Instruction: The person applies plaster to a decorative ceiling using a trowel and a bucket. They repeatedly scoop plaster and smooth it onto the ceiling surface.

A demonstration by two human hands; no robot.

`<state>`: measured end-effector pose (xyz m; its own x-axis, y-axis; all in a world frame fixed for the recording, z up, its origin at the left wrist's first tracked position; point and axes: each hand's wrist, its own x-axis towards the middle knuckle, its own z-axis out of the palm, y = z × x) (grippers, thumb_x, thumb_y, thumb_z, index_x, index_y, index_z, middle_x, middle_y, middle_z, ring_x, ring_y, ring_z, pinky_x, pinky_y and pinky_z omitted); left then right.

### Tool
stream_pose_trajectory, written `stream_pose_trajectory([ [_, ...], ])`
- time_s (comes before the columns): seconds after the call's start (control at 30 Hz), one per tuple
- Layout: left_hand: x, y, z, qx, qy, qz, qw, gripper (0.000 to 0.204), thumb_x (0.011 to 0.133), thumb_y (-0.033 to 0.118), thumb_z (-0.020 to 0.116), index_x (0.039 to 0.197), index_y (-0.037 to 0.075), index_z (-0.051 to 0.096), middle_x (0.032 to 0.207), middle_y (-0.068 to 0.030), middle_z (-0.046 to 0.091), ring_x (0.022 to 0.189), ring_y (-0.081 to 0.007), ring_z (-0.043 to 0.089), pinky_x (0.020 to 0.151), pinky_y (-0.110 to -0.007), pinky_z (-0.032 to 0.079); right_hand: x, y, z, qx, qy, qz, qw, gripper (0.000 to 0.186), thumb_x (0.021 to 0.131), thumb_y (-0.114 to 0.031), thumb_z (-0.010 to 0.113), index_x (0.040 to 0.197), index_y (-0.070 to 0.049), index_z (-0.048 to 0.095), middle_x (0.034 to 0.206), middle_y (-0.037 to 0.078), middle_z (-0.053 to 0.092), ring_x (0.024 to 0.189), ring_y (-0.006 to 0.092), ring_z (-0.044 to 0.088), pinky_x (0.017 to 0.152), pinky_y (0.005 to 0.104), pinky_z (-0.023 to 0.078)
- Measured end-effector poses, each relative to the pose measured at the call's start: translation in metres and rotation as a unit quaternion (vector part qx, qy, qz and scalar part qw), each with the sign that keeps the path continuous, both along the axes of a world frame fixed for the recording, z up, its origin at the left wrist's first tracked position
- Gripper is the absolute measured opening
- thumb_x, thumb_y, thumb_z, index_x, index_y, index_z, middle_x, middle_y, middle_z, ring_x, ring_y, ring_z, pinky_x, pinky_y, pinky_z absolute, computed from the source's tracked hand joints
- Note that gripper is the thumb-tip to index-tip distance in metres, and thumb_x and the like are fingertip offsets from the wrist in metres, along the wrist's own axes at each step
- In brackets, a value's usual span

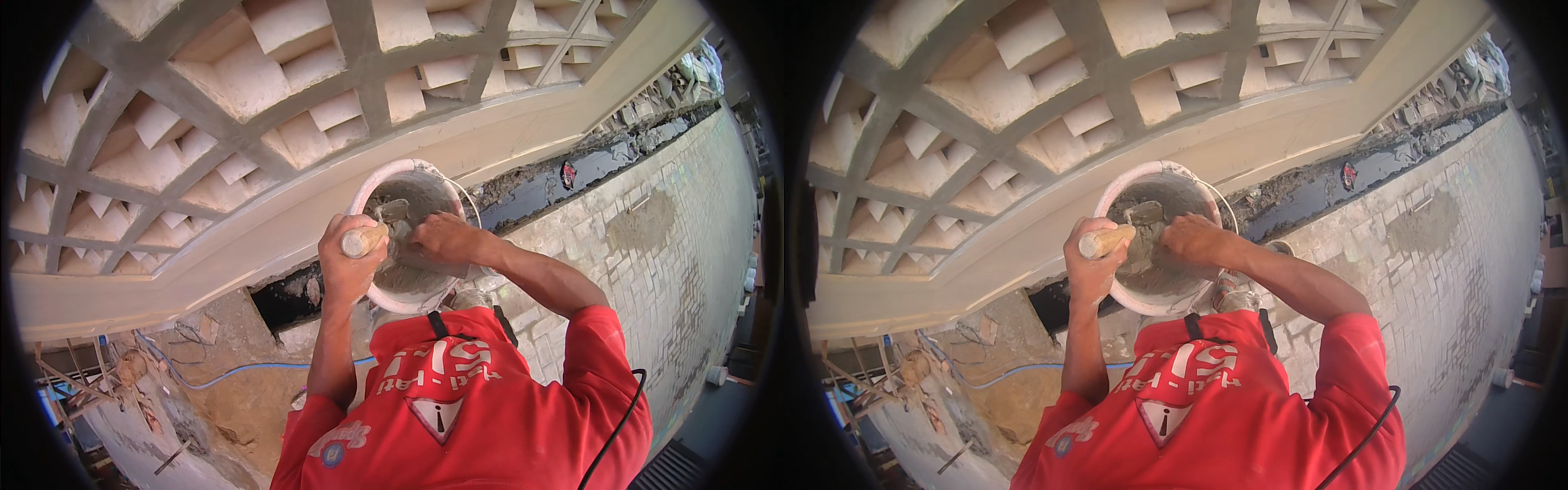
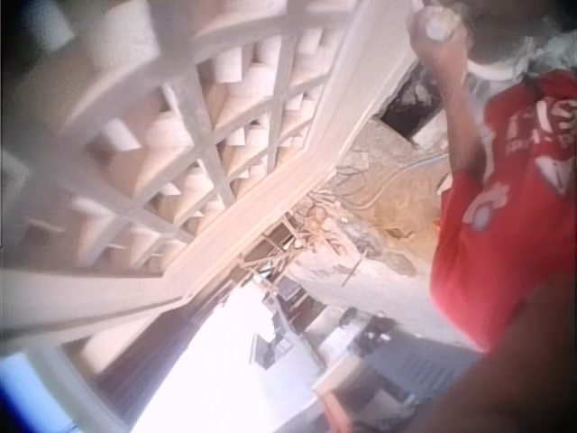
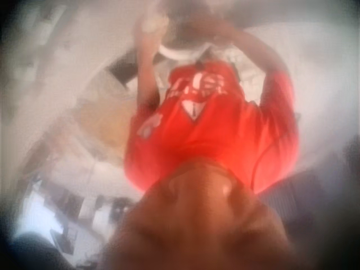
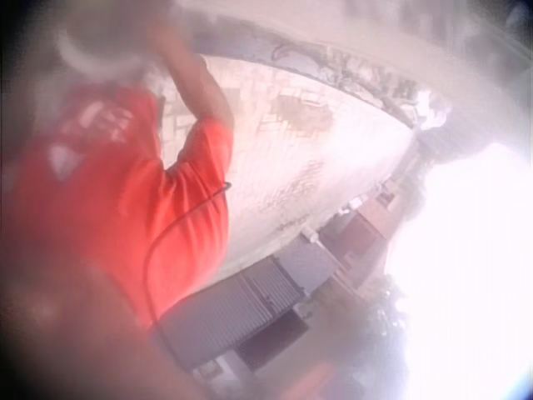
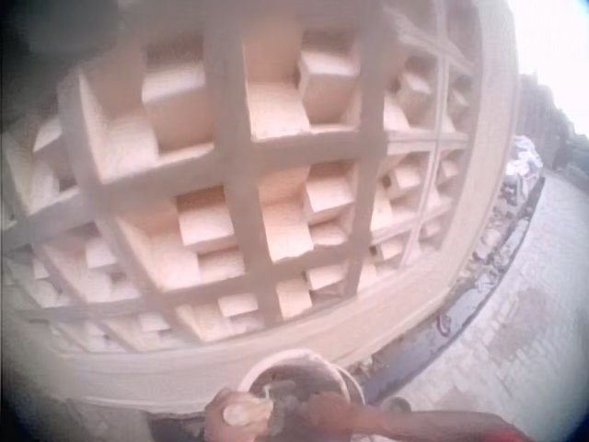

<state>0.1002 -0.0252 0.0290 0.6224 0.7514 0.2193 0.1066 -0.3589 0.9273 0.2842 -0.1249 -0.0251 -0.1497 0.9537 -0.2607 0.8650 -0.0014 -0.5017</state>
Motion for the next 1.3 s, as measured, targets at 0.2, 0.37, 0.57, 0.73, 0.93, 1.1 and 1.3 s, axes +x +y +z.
stream_pose_trajectory([
  [0.2,0.004,0.002,-0.024,0.003,0.009,-0.052,0.999,0.027,0.07,-0.009,0.07,0.093,0.001,0.06,0.088,-0.0036,0.054,0.082,-0.0128,0.055,0.072,-0.026,0.046,0.027,-0.052,0.044,0.174,0.11,-0.203,0.957,0.031,0.081,-0.012,0.06,0.109,-0.002,0.065,0.091,0.021,0.065,0.086,0.038,0.065,0.079,0.0458,0.05],
  [0.37,0.001,-0.015,-0.073,-0.032,0.056,-0.054,0.996,0.029,0.066,-0.006,0.072,0.091,0.003,0.061,0.085,-0.0067,0.055,0.077,-0.0192,0.055,0.071,-0.032,0.045,0.09,-0.163,-0.014,0.119,0.187,-0.479,0.849,0.038,0.082,-0.008,0.058,0.119,-0.003,0.063,0.084,0.016,0.066,0.072,0.0225,0.064,0.067,0.0359,0.051],
  [0.57,0.021,-0.058,-0.15,0.001,0.12,-0.02,0.993,0.033,0.06,-0.004,0.073,0.088,0.006,0.059,0.082,-0.007,0.05,0.075,-0.0218,0.051,0.069,-0.034,0.043,0.138,-0.289,-0.34,-0.195,0.279,-0.598,0.726,0.035,0.08,-0.006,0.053,0.112,-0.005,0.067,0.065,0.012,0.062,0.053,0.019,0.061,0.047,0.034,0.048],
  [0.73,0.02,-0.108,-0.261,0.01,0.166,0.073,0.983,0.034,0.06,-0.003,0.073,0.088,0.007,0.056,0.084,-0.0065,0.048,0.075,-0.0209,0.051,0.069,-0.034,0.044,0.155,-0.298,-0.563,-0.216,0.077,-0.428,0.874,0.03,0.075,-0.006,0.056,0.102,-0.004,0.069,0.084,0.024,0.068,0.078,0.0389,0.068,0.068,0.0462,0.055],
  [0.93,0.012,-0.151,-0.352,-0.068,0.189,0.09,0.976,0.031,0.065,0.003,0.08,0.089,0.008,0.061,0.079,-0.0049,0.051,0.067,-0.0172,0.052,0.063,-0.031,0.044,0.195,-0.328,-0.797,-0.265,-0.035,-0.325,0.907,0.016,0.071,-0.018,0.067,0.077,-0.005,0.074,0.083,0.019,0.07,0.08,0.0329,0.07,0.071,0.042,0.056],
  [1.1,0.005,-0.142,-0.357,-0.306,0.079,-0.012,0.949,0.039,0.088,0.012,0.063,0.122,-0.003,0.051,0.122,-0.0154,0.06,0.109,-0.0215,0.059,0.091,-0.031,0.048,0.159,-0.26,-0.835,-0.335,-0.064,-0.277,0.899,0.03,0.084,-0.018,0.06,0.108,-0.001,0.067,0.108,0.02,0.067,0.102,0.0349,0.064,0.084,0.0425,0.053],
  [1.3,-0.008,-0.131,-0.356,-0.253,0.106,0.024,0.961,0.038,0.08,0.017,0.067,0.114,0.002,0.057,0.113,-0.0163,0.06,0.103,-0.0262,0.059,0.088,-0.037,0.047,0.179,-0.316,-0.755,-0.243,0.011,-0.431,0.869,0.032,0.081,-0.013,0.057,0.109,0.001,0.066,0.095,0.021,0.067,0.088,0.0348,0.065,0.075,0.042,0.052],
])
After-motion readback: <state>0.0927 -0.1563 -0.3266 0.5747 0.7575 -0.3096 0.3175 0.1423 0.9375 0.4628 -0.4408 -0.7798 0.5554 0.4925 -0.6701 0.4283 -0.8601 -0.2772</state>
